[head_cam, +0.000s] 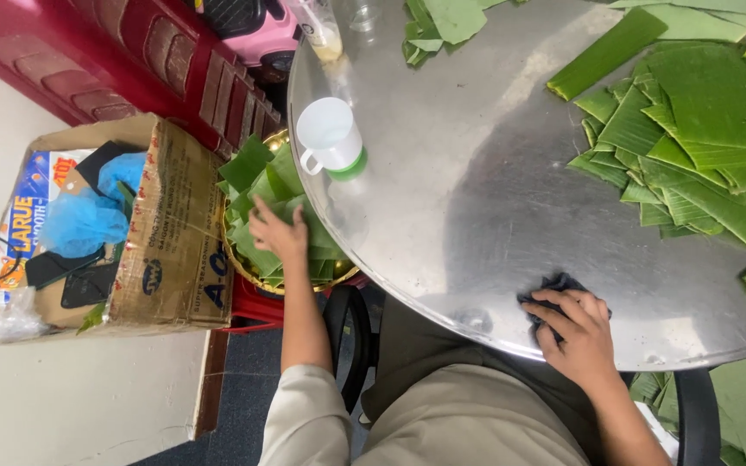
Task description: Cleaning and wiping banana leaves with a cloth before stacking them on a production table.
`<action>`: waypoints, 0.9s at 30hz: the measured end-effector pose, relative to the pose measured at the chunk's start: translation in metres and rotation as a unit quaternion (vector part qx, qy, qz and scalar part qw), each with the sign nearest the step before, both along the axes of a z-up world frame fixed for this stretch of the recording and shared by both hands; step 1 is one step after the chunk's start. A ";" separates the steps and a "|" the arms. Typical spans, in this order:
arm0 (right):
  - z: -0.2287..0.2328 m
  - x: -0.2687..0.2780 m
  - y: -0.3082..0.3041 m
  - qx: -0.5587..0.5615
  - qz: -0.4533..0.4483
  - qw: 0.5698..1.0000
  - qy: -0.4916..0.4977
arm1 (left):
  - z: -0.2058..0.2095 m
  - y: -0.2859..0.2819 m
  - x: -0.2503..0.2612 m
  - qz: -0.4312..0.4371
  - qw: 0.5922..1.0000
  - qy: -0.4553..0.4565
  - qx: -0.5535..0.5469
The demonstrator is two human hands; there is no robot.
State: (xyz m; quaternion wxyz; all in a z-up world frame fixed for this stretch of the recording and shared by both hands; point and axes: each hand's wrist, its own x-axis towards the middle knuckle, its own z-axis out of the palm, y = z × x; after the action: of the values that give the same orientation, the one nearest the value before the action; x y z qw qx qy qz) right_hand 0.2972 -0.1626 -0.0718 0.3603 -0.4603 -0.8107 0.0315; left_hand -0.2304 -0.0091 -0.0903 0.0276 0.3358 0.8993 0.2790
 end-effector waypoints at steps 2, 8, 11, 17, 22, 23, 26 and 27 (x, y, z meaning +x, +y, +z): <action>-0.001 0.000 -0.001 -0.006 -0.001 1.000 0.002 | 0.008 -0.010 0.006 0.035 0.995 0.059 0.070; 0.003 -0.002 0.001 0.006 0.009 1.000 0.009 | 0.003 -0.029 0.037 -0.255 0.936 0.241 -0.038; 0.016 -0.010 0.000 -0.014 -0.035 0.999 0.024 | 0.004 -0.034 0.064 -0.271 0.891 0.213 -0.294; -0.003 0.000 0.001 0.008 0.007 1.000 0.004 | -0.050 -0.005 0.061 -0.388 0.722 0.267 -0.507; 0.002 -0.002 0.000 0.003 0.000 1.000 0.005 | -0.079 0.003 0.047 -0.376 0.728 0.289 -0.495; 0.003 -0.002 0.000 0.001 0.002 1.000 0.008 | -0.079 0.004 0.044 -0.364 0.735 0.295 -0.491; 0.006 -0.003 0.000 0.000 0.001 1.000 0.000 | -0.058 0.004 0.044 -0.348 0.744 0.273 -0.500; 0.005 -0.002 -0.001 0.001 0.003 1.000 -0.001 | -0.062 0.005 0.041 -0.347 0.746 0.271 -0.500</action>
State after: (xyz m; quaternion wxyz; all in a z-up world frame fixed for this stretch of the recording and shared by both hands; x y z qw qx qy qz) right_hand 0.2949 -0.1635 -0.0665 0.3601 -0.4576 -0.8124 0.0314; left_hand -0.1891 -0.0043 -0.1525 0.0413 0.6244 0.7010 -0.3420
